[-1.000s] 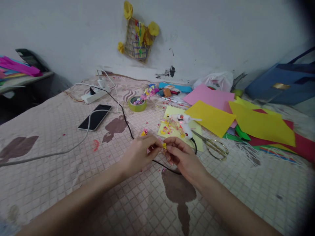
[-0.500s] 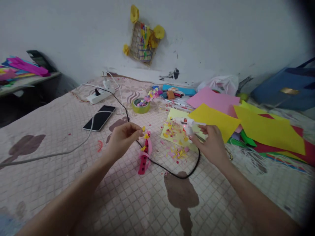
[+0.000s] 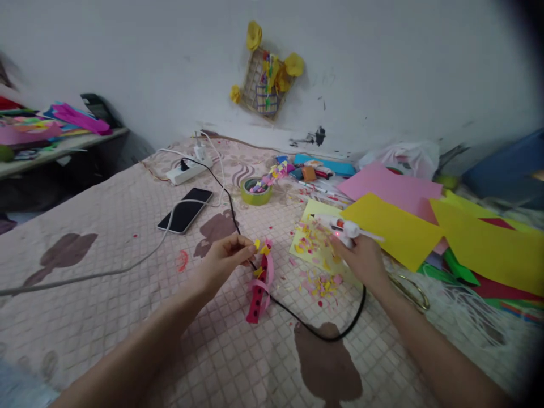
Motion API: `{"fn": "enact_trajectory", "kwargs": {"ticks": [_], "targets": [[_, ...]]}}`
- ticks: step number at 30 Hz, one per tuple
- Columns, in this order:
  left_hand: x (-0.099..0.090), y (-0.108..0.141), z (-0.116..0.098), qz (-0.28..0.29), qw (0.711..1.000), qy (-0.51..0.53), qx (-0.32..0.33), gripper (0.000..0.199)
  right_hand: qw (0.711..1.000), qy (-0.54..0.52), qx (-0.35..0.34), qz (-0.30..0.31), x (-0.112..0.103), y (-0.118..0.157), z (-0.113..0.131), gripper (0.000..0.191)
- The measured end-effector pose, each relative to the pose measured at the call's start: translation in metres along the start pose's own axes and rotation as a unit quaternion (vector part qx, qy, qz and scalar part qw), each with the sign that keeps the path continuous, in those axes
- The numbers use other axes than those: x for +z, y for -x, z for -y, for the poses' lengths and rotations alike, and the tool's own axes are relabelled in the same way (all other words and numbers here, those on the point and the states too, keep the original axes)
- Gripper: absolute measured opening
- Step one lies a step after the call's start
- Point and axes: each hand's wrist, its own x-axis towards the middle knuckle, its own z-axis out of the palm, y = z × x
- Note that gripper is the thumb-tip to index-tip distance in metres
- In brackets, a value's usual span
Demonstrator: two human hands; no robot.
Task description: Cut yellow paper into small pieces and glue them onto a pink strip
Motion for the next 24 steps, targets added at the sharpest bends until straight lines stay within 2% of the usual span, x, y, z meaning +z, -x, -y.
{"fn": "enact_trajectory", "kwargs": {"ticks": [2, 4, 10, 15, 24], "targets": [[0.000, -0.003, 0.003, 0.006, 0.999, 0.047, -0.020, 0.018, 0.999, -0.049, 0.021, -0.007, -0.008, 0.005, 0.007, 0.029], [0.001, -0.005, 0.004, 0.014, 0.994, 0.100, -0.038, 0.017, 0.995, -0.100, 0.021, 0.020, -0.016, 0.012, 0.018, 0.024], [0.004, -0.006, -0.003, 0.023, 0.975, 0.204, -0.084, 0.019, 0.975, -0.186, -0.046, 0.114, -0.024, 0.034, 0.050, 0.009], [0.005, -0.005, -0.006, 0.040, 0.971, 0.217, -0.090, 0.020, 0.962, -0.192, -0.075, 0.180, -0.019, 0.042, 0.061, 0.015], [0.009, -0.003, -0.004, 0.052, 0.973, 0.202, -0.096, 0.023, 0.962, -0.184, -0.088, 0.179, -0.018, 0.044, 0.064, 0.016]]}}
